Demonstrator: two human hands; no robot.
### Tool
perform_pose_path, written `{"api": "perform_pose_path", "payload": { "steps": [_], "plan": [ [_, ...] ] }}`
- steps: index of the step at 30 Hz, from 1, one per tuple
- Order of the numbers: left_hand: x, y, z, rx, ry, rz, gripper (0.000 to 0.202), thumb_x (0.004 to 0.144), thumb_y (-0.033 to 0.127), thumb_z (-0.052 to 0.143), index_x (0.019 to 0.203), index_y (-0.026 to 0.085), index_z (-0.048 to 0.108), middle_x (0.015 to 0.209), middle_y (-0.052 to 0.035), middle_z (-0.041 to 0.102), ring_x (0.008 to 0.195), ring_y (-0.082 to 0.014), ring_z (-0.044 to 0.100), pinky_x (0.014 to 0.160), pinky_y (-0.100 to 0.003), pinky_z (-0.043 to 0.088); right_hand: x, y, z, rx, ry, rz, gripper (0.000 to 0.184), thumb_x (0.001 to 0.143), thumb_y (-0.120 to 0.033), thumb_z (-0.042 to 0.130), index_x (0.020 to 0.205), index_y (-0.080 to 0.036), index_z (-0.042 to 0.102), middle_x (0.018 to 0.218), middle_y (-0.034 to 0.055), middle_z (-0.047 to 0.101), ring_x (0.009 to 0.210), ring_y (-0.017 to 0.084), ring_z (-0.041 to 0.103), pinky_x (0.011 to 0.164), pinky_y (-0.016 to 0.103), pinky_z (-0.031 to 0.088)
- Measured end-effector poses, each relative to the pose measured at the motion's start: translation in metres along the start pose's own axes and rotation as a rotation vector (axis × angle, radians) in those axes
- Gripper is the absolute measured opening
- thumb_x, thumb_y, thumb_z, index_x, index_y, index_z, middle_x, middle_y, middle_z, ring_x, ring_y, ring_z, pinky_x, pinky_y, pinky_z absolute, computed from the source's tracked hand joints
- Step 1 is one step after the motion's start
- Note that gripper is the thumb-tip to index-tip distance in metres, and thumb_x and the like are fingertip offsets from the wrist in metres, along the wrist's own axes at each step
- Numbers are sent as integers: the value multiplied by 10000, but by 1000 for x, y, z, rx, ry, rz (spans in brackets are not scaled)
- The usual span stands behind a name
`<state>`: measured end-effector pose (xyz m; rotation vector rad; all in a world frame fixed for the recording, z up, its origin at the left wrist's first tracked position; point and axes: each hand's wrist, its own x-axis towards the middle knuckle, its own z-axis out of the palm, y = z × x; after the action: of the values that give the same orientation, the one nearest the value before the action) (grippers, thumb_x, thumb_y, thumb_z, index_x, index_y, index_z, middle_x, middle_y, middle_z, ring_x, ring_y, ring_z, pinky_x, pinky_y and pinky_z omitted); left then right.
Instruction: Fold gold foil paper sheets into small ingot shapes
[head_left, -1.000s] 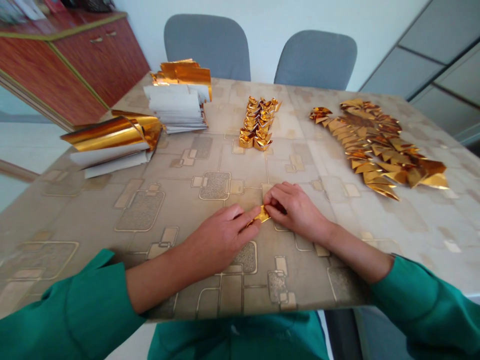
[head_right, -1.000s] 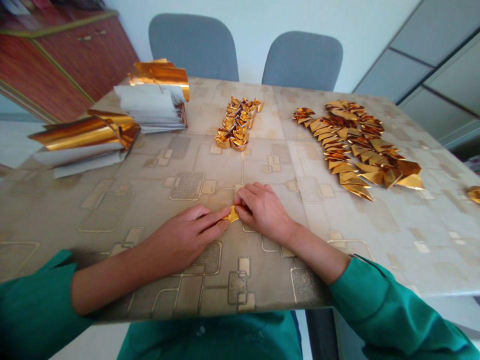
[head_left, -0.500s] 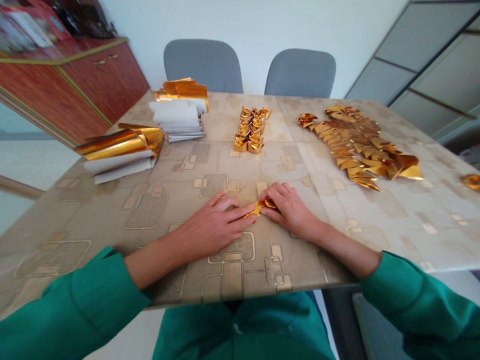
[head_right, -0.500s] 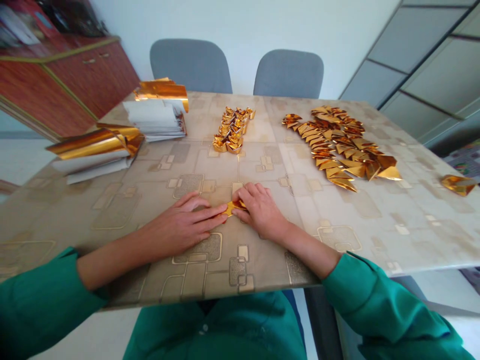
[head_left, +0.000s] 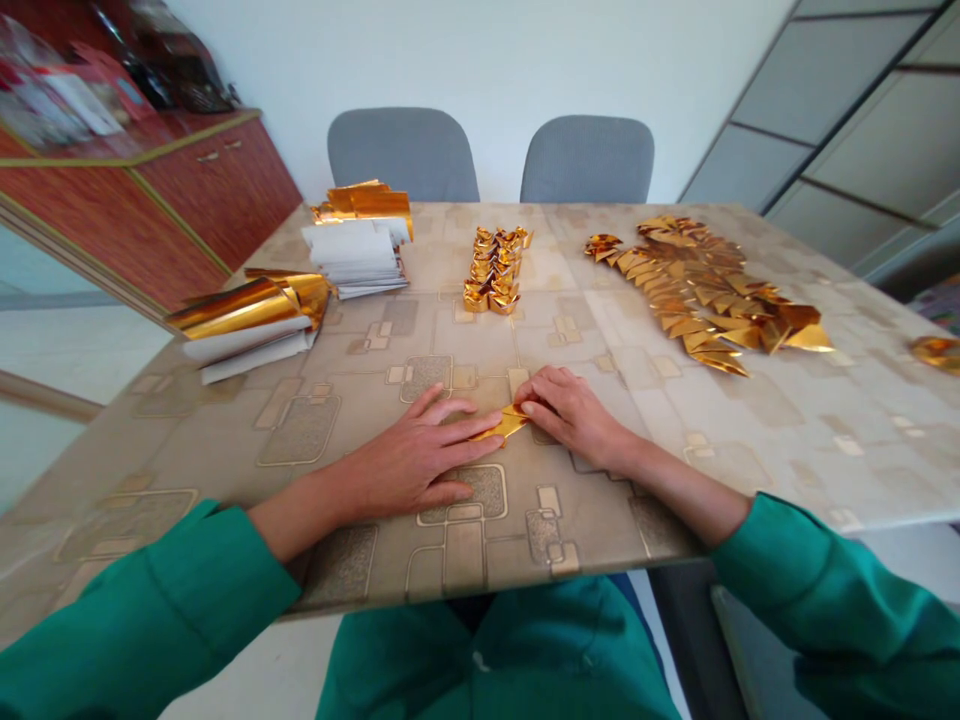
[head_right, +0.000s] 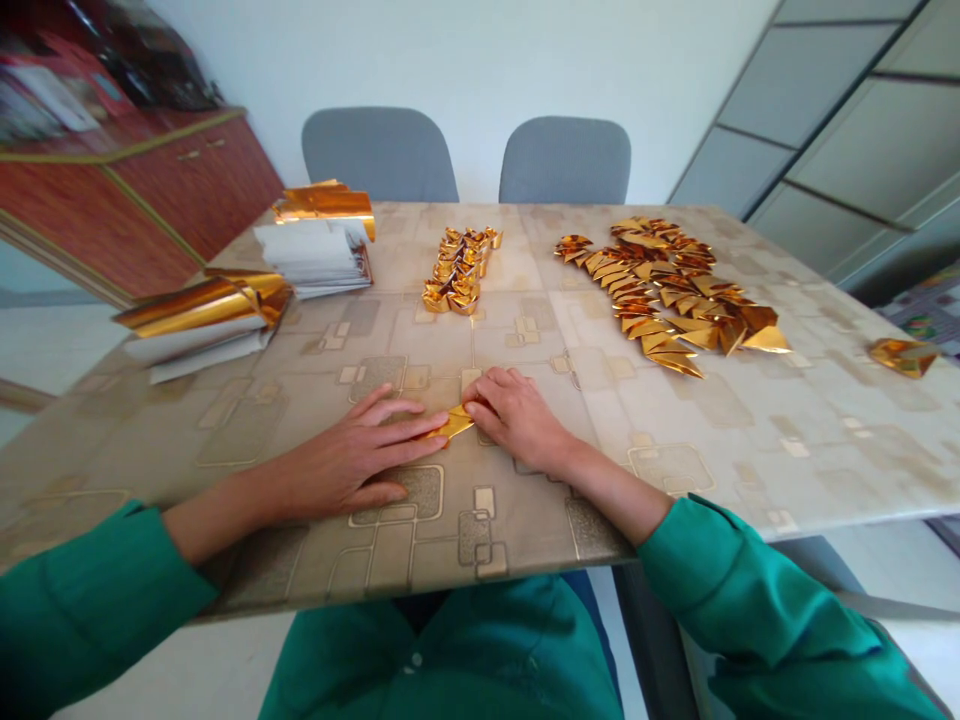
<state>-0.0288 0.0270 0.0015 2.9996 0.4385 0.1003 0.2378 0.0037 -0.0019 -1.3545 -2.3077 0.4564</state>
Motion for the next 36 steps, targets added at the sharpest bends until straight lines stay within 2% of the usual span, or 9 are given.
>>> {"api": "perform_pose_path", "payload": {
  "steps": [6,15,18,20,24,26,29,31,36],
  "plan": [
    [-1,4,2,-1,9,-36,564,969,443,488,1487,241,392,1554,-62,420,1389,-319,354,1180,-589,55,-2,-15,12,-174,70,109,82,957,-227,533,971,-187,603,1000,79,608,948,243,498,851,372,384],
    [-5,1,1,-33,19,7,590,948,488,516,1474,243,413,1559,-78,410,1417,-313,331,1190,-575,19,-6,-4,8,-95,55,28,114,982,-234,491,1015,-203,596,1012,67,598,948,227,501,843,353,374],
    [-3,2,3,-46,52,-11,562,947,482,527,1449,241,451,1531,-83,452,1391,-322,366,1179,-596,83,-3,-3,9,-30,67,33,180,1004,-205,422,981,-203,601,958,55,615,915,206,525,840,339,379],
    [3,4,4,-77,110,-53,463,966,447,511,1382,244,529,1474,-71,525,1341,-304,424,1161,-583,182,-1,-3,11,-56,80,58,181,986,-168,432,966,-202,609,953,57,623,913,208,530,833,335,379],
    [22,11,3,-100,283,-103,269,1004,292,460,1117,203,688,1244,-55,688,1166,-225,556,1064,-459,393,2,-8,12,-204,83,92,130,931,-142,511,953,-198,626,951,64,636,900,224,527,798,336,367],
    [31,16,4,-41,293,-39,256,993,259,479,1127,170,679,1172,-75,709,1099,-218,587,1028,-435,434,1,-12,11,-250,80,90,105,924,-158,527,934,-192,626,937,68,639,883,226,527,780,334,365],
    [38,23,8,38,285,-55,272,994,211,452,1145,137,666,1080,-99,709,996,-212,607,929,-386,495,-1,-20,10,-305,76,90,81,924,-226,560,936,-177,623,958,96,630,916,248,522,804,353,381],
    [36,26,10,68,281,-83,280,990,201,451,1160,124,660,1100,-107,700,1001,-221,603,923,-389,502,-2,-22,9,-300,65,98,102,928,-255,572,948,-169,621,978,113,624,938,259,521,834,368,395],
    [21,27,12,-9,272,-80,316,992,214,448,1244,136,622,1297,-104,659,1168,-243,586,1031,-455,464,-5,-14,3,-124,28,23,72,951,-210,533,956,-184,600,988,96,615,935,232,527,864,363,420]
  ]
}}
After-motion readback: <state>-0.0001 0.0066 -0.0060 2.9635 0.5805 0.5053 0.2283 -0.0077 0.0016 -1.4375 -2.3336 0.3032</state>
